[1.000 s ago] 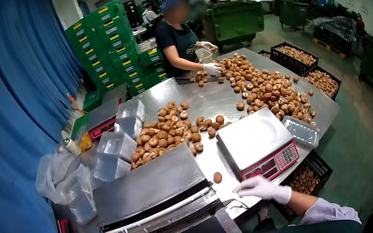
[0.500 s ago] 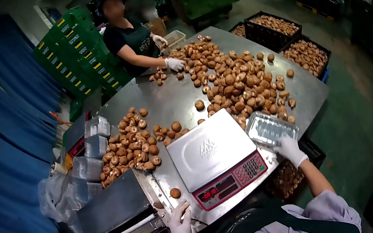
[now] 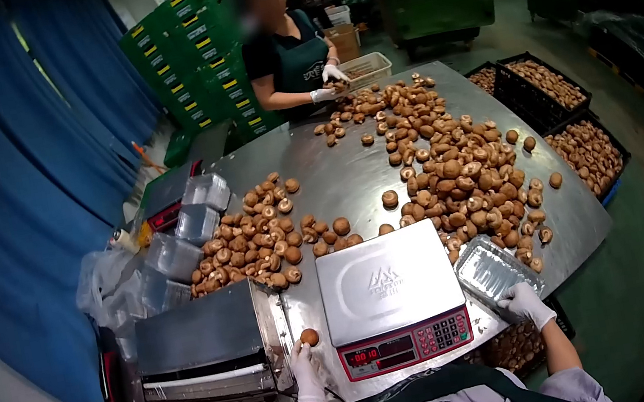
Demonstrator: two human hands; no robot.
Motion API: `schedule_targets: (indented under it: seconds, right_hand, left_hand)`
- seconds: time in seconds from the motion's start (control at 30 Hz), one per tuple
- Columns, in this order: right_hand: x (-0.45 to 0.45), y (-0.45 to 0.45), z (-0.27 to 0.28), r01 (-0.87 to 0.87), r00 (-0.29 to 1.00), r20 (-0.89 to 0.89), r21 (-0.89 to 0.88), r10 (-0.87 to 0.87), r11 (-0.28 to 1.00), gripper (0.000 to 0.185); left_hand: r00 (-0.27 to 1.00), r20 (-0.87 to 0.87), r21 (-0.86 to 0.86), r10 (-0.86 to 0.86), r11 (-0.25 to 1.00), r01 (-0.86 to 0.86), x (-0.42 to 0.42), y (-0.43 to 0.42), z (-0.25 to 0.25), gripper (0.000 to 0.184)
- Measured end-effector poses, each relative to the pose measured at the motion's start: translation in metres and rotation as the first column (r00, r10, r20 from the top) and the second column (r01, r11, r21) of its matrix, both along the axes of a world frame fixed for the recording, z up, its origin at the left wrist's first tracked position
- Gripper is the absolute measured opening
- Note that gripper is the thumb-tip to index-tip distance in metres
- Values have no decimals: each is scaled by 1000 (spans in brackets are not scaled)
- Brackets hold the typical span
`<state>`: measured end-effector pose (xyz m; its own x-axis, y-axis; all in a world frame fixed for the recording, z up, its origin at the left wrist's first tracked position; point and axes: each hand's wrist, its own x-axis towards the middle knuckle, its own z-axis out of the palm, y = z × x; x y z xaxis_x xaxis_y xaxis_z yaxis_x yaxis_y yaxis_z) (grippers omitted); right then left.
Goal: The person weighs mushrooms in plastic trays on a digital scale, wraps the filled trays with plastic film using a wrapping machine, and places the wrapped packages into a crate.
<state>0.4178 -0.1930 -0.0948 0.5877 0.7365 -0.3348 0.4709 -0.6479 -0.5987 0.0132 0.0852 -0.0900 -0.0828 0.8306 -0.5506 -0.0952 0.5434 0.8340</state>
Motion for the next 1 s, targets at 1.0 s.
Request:
schedule_targets:
  seconds: [1.0]
  right_hand:
    - [-84,152,113,-613,781,462,441,420,655,23]
  left_hand:
    - [897,277,-111,344,939,-326,21,27,-32,54]
